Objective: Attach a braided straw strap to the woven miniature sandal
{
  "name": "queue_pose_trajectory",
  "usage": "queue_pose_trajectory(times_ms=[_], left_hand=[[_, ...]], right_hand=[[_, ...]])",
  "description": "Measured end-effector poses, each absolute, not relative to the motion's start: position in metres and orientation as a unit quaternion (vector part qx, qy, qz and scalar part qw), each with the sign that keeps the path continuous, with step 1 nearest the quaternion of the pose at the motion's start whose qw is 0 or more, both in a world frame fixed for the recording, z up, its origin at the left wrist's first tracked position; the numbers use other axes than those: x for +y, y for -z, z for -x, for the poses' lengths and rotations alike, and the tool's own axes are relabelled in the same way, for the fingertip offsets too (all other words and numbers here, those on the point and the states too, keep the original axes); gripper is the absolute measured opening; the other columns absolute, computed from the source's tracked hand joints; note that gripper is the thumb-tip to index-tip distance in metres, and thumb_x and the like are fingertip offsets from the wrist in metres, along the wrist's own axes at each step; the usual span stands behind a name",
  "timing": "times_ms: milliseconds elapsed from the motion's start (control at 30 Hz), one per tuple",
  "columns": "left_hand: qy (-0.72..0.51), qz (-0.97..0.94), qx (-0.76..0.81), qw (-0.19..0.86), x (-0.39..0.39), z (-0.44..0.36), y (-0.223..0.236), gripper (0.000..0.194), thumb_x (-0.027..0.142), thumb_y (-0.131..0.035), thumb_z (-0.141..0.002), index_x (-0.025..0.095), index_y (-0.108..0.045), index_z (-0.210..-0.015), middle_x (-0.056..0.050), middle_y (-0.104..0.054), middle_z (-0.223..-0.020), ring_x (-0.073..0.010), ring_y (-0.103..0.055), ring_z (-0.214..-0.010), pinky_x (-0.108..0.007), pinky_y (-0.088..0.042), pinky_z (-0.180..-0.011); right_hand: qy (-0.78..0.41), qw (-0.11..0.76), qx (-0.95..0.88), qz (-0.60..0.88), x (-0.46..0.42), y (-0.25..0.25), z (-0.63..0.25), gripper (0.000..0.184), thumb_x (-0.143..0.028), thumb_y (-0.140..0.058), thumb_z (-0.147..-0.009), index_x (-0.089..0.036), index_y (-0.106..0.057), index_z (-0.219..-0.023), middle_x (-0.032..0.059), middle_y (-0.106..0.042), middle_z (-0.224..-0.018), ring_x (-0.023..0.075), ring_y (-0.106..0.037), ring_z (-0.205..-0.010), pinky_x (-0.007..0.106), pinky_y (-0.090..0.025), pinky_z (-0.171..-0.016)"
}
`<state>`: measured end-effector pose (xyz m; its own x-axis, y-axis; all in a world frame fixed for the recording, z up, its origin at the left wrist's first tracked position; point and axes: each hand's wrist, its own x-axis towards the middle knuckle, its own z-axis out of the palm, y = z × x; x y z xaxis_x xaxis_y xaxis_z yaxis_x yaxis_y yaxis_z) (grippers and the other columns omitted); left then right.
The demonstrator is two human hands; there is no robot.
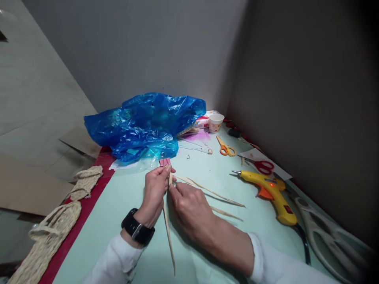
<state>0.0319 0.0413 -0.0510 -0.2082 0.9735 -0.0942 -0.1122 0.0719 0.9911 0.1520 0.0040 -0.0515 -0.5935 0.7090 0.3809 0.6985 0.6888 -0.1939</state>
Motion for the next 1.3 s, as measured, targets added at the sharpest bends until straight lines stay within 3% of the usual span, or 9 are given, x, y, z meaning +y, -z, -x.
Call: queue_pose_trajectory(times_ms=[200, 300, 367, 567, 667, 833, 933, 1133, 1300], left_hand=[[-0.56, -0.389, 0.524, 0.51, 0.045, -0.031, 0.046, 0.033, 0.045, -0.074, -0.073, 0.014, -0.063, -0.071, 0.008, -0.044, -0.05, -0.0046, -0.034, -0.043, -0.017, -0.023, -0.042], [-0.551, -0.403, 0.515, 0.518, 0.047, -0.032, 0.045, 0.03, 0.042, -0.074, -0.074, 0.013, -0.066, -0.074, 0.008, -0.042, -0.049, -0.005, -0.035, -0.046, -0.016, -0.027, -0.045], [-0.539, -0.414, 0.51, 0.527, 0.046, -0.033, 0.044, 0.028, 0.04, -0.074, -0.076, 0.012, -0.068, -0.079, 0.008, -0.041, -0.049, -0.005, -0.034, -0.046, -0.016, -0.027, -0.045], [-0.514, -0.444, 0.492, 0.545, 0.04, -0.04, 0.04, 0.029, 0.044, -0.064, -0.086, 0.017, -0.065, -0.095, 0.009, -0.04, -0.053, -0.0057, -0.038, -0.045, -0.015, -0.027, -0.044], [-0.507, -0.462, 0.478, 0.548, 0.037, -0.044, 0.036, 0.027, 0.046, -0.059, -0.089, 0.021, -0.061, -0.099, 0.009, -0.04, -0.057, -0.0066, -0.041, -0.048, -0.016, -0.031, -0.046], [-0.516, -0.493, 0.488, 0.502, 0.037, -0.047, 0.034, 0.022, 0.043, -0.058, -0.09, 0.022, -0.059, -0.095, 0.006, -0.05, -0.07, -0.0058, -0.039, -0.052, -0.016, -0.03, -0.047], [-0.508, -0.528, 0.506, 0.455, 0.036, -0.046, 0.031, 0.023, 0.043, -0.055, -0.09, 0.021, -0.061, -0.094, 0.003, -0.057, -0.078, -0.0086, -0.045, -0.057, -0.019, -0.035, -0.051], [-0.444, -0.61, 0.578, 0.31, 0.03, -0.041, 0.023, 0.014, 0.032, -0.053, -0.09, 0.022, -0.062, -0.088, 0.003, -0.058, -0.066, -0.0165, -0.05, -0.064, -0.027, -0.034, -0.061], [-0.373, -0.672, 0.571, 0.288, 0.033, -0.037, 0.024, 0.019, 0.029, -0.051, -0.09, 0.021, -0.064, -0.079, 0.001, -0.065, -0.073, -0.0173, -0.055, -0.066, -0.028, -0.038, -0.063]], right_hand=[[-0.092, 0.266, -0.87, 0.405, 0.009, 0.039, -0.16, 0.017, -0.015, -0.048, -0.094, -0.016, -0.065, -0.097, 0.0068, -0.068, -0.087, 0.0198, -0.062, -0.074, 0.03, -0.045, -0.063], [-0.164, 0.358, -0.808, 0.439, 0.02, 0.026, -0.171, 0.017, -0.018, -0.049, -0.096, -0.014, -0.062, -0.107, 0.0109, -0.068, -0.103, 0.0219, -0.062, -0.093, 0.032, -0.045, -0.08], [-0.216, 0.362, -0.779, 0.465, 0.028, 0.021, -0.177, 0.019, -0.019, -0.054, -0.093, -0.013, -0.058, -0.111, 0.0139, -0.066, -0.109, 0.0255, -0.06, -0.101, 0.035, -0.043, -0.084], [-0.476, 0.353, -0.673, 0.442, 0.043, 0.031, -0.181, 0.027, -0.011, -0.046, -0.086, -0.015, -0.048, -0.112, -0.0011, -0.063, -0.07, 0.0176, -0.059, -0.068, 0.029, -0.04, -0.064], [-0.524, 0.357, -0.639, 0.435, 0.044, 0.034, -0.178, 0.015, -0.014, -0.043, -0.084, -0.016, -0.056, -0.092, 0.0001, -0.063, -0.07, 0.0137, -0.054, -0.059, 0.026, -0.039, -0.057], [-0.524, 0.419, -0.618, 0.411, 0.043, 0.038, -0.173, 0.013, -0.03, -0.058, -0.084, -0.019, -0.055, -0.077, -0.0001, -0.065, -0.073, 0.0144, -0.056, -0.068, 0.025, -0.039, -0.063], [-0.516, 0.447, -0.608, 0.405, 0.041, 0.041, -0.17, 0.014, -0.028, -0.06, -0.083, -0.02, -0.055, -0.073, -0.0008, -0.067, -0.071, 0.0142, -0.055, -0.067, 0.026, -0.038, -0.063], [-0.529, 0.487, -0.562, 0.409, 0.043, 0.045, -0.168, 0.014, -0.027, -0.058, -0.081, -0.018, -0.06, -0.07, -0.0003, -0.064, -0.065, 0.0141, -0.057, -0.063, 0.026, -0.04, -0.063], [-0.53, 0.502, -0.532, 0.428, 0.048, 0.046, -0.176, 0.019, -0.031, -0.061, -0.079, -0.017, -0.061, -0.067, -0.0028, -0.057, -0.058, 0.0108, -0.048, -0.055, 0.024, -0.035, -0.056]])
